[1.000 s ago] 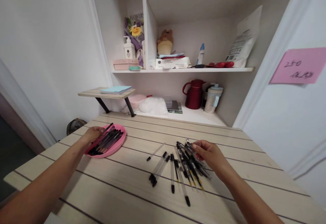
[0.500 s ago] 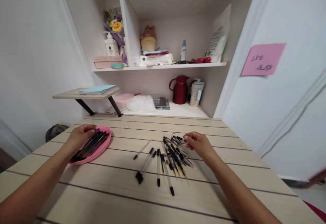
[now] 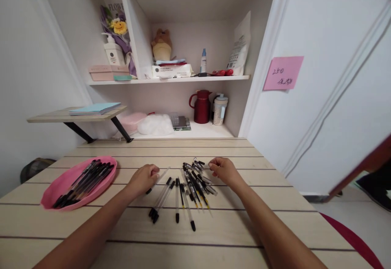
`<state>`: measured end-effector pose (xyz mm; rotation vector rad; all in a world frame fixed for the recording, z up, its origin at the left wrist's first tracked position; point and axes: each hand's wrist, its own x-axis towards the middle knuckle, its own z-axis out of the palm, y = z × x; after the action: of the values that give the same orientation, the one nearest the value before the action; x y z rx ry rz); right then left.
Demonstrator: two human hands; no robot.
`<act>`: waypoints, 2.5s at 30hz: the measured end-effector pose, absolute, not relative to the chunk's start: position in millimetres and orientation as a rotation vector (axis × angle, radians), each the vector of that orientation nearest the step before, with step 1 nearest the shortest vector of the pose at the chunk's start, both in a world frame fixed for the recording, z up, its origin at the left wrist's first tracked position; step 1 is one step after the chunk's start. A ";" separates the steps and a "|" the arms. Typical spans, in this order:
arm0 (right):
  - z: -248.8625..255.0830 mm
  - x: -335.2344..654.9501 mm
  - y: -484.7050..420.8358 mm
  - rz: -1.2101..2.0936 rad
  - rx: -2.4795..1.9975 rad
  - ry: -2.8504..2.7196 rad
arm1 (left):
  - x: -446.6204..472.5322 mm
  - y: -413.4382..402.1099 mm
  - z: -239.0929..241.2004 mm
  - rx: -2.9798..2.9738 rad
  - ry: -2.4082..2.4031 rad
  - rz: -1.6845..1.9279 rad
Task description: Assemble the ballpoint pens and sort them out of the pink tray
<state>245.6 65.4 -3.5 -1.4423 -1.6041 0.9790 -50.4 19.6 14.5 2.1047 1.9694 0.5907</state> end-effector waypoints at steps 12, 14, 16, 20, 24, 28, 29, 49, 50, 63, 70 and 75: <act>38.7 208.8 4.7 0.335 -1.799 -2.551 | -43.1 19.5 8.9 2.130 2.093 0.433; 39.2 200.8 -2.5 0.170 -1.879 -2.585 | -44.8 20.1 7.5 2.082 2.048 0.544; 38.3 194.9 -6.4 0.086 -1.919 -2.589 | -46.1 20.2 5.4 1.958 1.947 0.707; 36.2 190.5 -7.4 0.091 -1.938 -2.574 | -45.5 17.7 4.1 1.553 1.637 1.006; 35.1 197.0 -2.1 0.194 -1.925 -2.541 | -41.9 11.7 11.4 1.288 1.420 1.103; 34.5 206.9 5.7 0.449 -1.761 -2.368 | -37.9 7.0 18.0 1.269 1.324 1.078; 34.1 207.8 7.2 0.587 -1.698 -2.276 | -36.7 6.3 18.4 1.276 1.302 1.068; 38.9 184.1 3.7 1.167 -0.848 -1.196 | -15.2 -9.0 20.7 1.498 1.151 0.960; 38.3 183.2 3.7 1.169 -0.844 -1.202 | -14.8 -9.3 21.0 1.498 1.151 0.961; 39.0 178.3 4.5 1.217 -0.863 -1.225 | -14.1 -8.3 17.8 1.466 1.149 1.002; 44.2 176.8 5.4 1.206 -0.885 -1.207 | -12.9 -11.0 22.4 1.389 1.118 1.024; 45.3 175.7 4.1 1.171 -0.889 -1.225 | -12.0 -12.3 22.2 1.397 1.080 1.037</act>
<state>175.7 4.1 45.3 -0.8891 -1.2250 1.1709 -12.0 -12.3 22.2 1.3971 1.0803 1.0368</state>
